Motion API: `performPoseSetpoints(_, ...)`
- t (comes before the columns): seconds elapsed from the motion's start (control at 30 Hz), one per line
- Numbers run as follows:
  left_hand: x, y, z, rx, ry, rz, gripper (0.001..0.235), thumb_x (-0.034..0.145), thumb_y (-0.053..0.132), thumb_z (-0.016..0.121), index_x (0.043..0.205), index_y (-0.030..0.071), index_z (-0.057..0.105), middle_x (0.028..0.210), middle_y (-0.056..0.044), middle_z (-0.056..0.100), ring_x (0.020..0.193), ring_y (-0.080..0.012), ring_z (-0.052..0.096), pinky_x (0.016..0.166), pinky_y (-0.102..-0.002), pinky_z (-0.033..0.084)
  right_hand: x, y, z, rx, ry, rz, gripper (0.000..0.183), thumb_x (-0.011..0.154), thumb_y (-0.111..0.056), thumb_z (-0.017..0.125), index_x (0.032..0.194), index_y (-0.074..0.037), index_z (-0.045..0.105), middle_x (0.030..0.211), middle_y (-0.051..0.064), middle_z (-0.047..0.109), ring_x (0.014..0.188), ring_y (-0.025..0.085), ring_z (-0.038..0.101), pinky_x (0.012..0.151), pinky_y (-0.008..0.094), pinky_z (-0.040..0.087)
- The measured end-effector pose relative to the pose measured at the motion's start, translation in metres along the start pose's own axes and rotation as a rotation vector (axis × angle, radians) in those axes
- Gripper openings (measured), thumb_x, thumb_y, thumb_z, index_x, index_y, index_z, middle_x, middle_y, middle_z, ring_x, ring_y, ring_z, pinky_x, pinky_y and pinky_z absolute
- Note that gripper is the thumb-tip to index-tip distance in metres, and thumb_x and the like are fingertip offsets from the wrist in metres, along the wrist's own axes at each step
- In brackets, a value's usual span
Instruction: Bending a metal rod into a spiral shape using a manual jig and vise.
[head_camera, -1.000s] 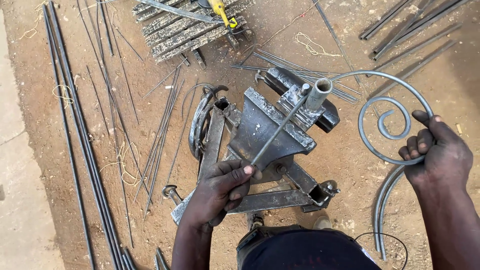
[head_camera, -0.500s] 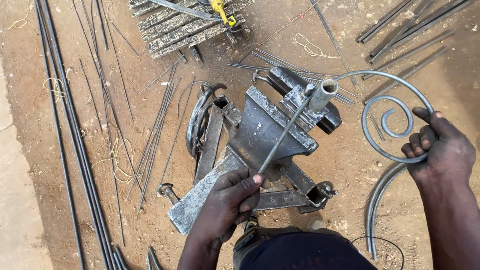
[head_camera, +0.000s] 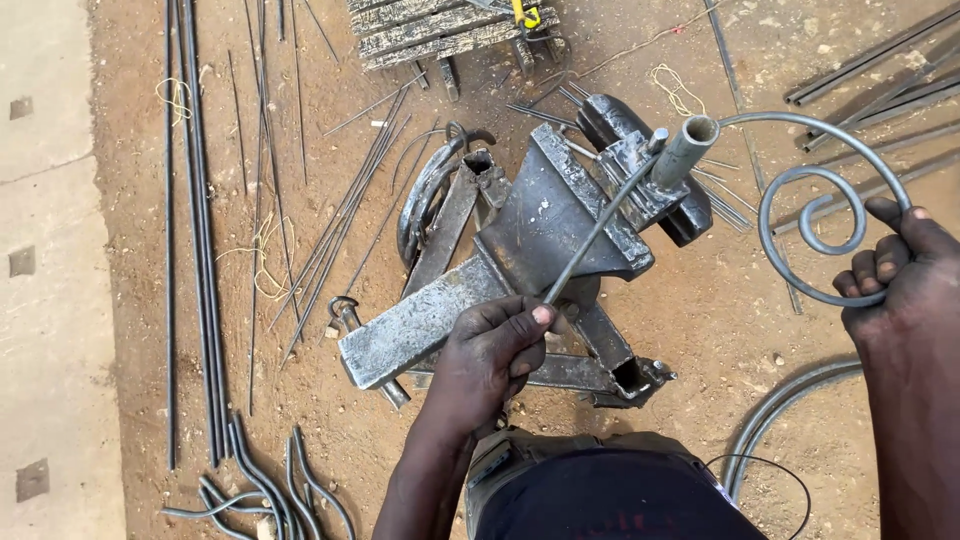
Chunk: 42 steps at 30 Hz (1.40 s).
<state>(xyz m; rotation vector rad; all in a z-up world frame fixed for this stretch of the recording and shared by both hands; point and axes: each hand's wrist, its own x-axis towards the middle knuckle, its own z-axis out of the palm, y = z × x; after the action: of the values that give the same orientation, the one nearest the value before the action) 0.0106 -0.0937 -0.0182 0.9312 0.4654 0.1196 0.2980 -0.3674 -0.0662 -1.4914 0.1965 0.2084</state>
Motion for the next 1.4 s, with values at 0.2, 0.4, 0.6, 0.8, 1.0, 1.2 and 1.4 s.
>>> performPoseSetpoints(0.2, -0.009, -0.007, 0.012, -0.058, 0.072, -0.023, 0.023, 0.096, 0.018, 0.066, 0.092, -0.005, 0.072, 0.054, 0.003, 0.036, 0.046, -0.0052, 0.029, 0.042, -0.023, 0.012, -0.027, -0.021, 0.018, 0.072, 0.074, 0.033, 0.027, 0.108, -0.033, 0.048, 0.113, -0.018, 0.07, 0.052, -0.008, 0.034, 0.044, 0.007, 0.03, 0.048, 0.023, 0.025)
performPoseSetpoints(0.4, -0.005, 0.012, -0.001, -0.01, -0.014, -0.152, 0.021, 0.098, 0.021, 0.064, 0.093, 0.001, 0.067, 0.051, 0.0, 0.036, 0.042, -0.0065, 0.023, 0.04, -0.025, 0.011, -0.028, -0.012, 0.01, 0.072, 0.04, 0.024, 0.029, 0.11, -0.038, 0.048, 0.119, -0.018, 0.067, 0.051, -0.009, 0.032, 0.045, 0.007, 0.026, 0.048, 0.023, 0.024)
performPoseSetpoints(0.6, 0.024, 0.038, -0.019, 0.085, -0.171, -0.19, 0.025, 0.102, 0.02, 0.059, 0.099, -0.003, 0.07, 0.05, 0.001, 0.034, 0.039, -0.0069, 0.024, 0.035, -0.022, 0.017, -0.046, -0.011, 0.013, 0.127, 0.13, 0.035, 0.027, 0.11, -0.037, 0.047, 0.117, -0.02, 0.067, 0.051, -0.01, 0.031, 0.045, 0.006, 0.028, 0.05, 0.022, 0.025)
performPoseSetpoints(0.8, 0.054, 0.061, -0.023, 0.155, -0.254, -0.201, 0.025, 0.102, 0.017, 0.059, 0.098, -0.004, 0.072, 0.05, 0.002, 0.039, 0.035, -0.0063, 0.028, 0.033, -0.018, 0.017, -0.069, -0.016, 0.021, 0.177, 0.285, 0.043, 0.028, 0.109, -0.033, 0.049, 0.114, -0.017, 0.071, 0.051, -0.007, 0.033, 0.047, 0.007, 0.03, 0.054, 0.024, 0.028)
performPoseSetpoints(1.0, 0.062, 0.06, -0.022, 0.063, -0.274, -0.207, 0.026, 0.101, 0.015, 0.06, 0.098, -0.009, 0.071, 0.049, 0.001, 0.038, 0.035, -0.0049, 0.027, 0.031, -0.017, 0.015, -0.075, -0.024, 0.027, 0.192, 0.343, 0.043, 0.027, 0.109, -0.031, 0.05, 0.111, -0.016, 0.072, 0.05, -0.005, 0.034, 0.045, 0.008, 0.031, 0.051, 0.025, 0.028)
performPoseSetpoints(1.2, 0.06, 0.056, -0.018, 0.092, -0.253, -0.204, 0.027, 0.102, 0.019, 0.058, 0.097, -0.005, 0.07, 0.049, 0.002, 0.038, 0.034, -0.0055, 0.028, 0.033, -0.018, 0.016, -0.06, -0.016, 0.02, 0.151, 0.304, 0.04, 0.027, 0.107, -0.034, 0.05, 0.112, -0.018, 0.07, 0.051, -0.007, 0.034, 0.045, 0.007, 0.03, 0.051, 0.024, 0.028)
performPoseSetpoints(1.4, 0.057, 0.056, -0.013, 0.157, -0.222, -0.158, 0.028, 0.102, 0.02, 0.059, 0.099, -0.004, 0.072, 0.05, 0.002, 0.038, 0.038, -0.0047, 0.029, 0.033, -0.018, 0.02, -0.035, 0.004, -0.003, 0.084, 0.218, 0.028, 0.031, 0.11, -0.037, 0.041, 0.117, -0.023, 0.067, 0.054, -0.011, 0.033, 0.047, 0.006, 0.029, 0.053, 0.024, 0.028)
